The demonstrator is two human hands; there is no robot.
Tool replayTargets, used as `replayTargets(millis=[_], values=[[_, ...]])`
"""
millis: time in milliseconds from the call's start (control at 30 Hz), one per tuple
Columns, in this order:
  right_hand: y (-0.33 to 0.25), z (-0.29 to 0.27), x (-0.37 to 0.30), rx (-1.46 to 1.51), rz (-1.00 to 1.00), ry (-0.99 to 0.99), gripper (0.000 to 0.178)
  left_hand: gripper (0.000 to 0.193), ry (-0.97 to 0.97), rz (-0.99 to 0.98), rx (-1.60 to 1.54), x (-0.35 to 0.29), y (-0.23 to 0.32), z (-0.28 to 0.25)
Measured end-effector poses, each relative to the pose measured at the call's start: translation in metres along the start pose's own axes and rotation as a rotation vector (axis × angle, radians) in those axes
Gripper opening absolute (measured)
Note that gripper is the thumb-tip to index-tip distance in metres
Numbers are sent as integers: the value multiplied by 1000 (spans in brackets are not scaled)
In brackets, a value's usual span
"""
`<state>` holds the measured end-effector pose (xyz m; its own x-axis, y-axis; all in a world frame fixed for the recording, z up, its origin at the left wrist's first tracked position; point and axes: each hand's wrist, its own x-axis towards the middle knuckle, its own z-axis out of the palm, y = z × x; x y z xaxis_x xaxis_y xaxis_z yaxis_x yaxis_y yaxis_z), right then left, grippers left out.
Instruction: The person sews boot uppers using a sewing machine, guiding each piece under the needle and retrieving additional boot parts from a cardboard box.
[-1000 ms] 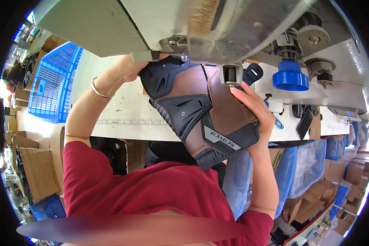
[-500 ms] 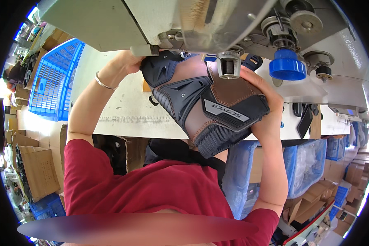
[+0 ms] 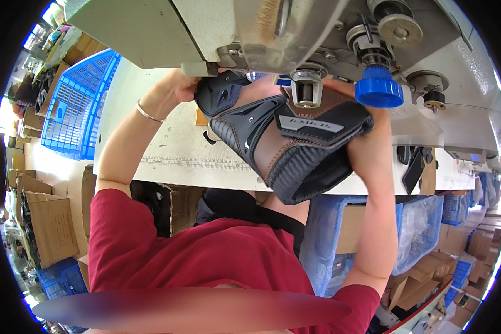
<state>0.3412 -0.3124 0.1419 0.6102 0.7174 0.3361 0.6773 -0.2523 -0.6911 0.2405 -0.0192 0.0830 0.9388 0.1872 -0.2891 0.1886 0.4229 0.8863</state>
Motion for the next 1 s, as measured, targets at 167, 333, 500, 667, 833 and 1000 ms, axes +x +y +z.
replayTargets(millis=[167, 333, 500, 667, 833, 1000], values=[[-4, 1, 0, 45, 79, 72, 36, 25, -111, 29, -123, 16, -18, -9], [-48, 23, -56, -495, -531, 482, 40, 32, -205, 74, -164, 26, -22, -16], [-23, 52, -72, -520, -506, 444, 34, 35, -52, 88, -117, 0, -24, -5], [1, 69, -85, -405, -412, 524, 27, 28, -5, 98, -146, -8, -29, 6], [9, 54, -78, -341, -396, 473, 23, 28, 32, 42, -272, -9, -36, 7], [17, 42, -70, -299, -383, 438, 22, 28, 62, 69, -228, -14, -43, 9]])
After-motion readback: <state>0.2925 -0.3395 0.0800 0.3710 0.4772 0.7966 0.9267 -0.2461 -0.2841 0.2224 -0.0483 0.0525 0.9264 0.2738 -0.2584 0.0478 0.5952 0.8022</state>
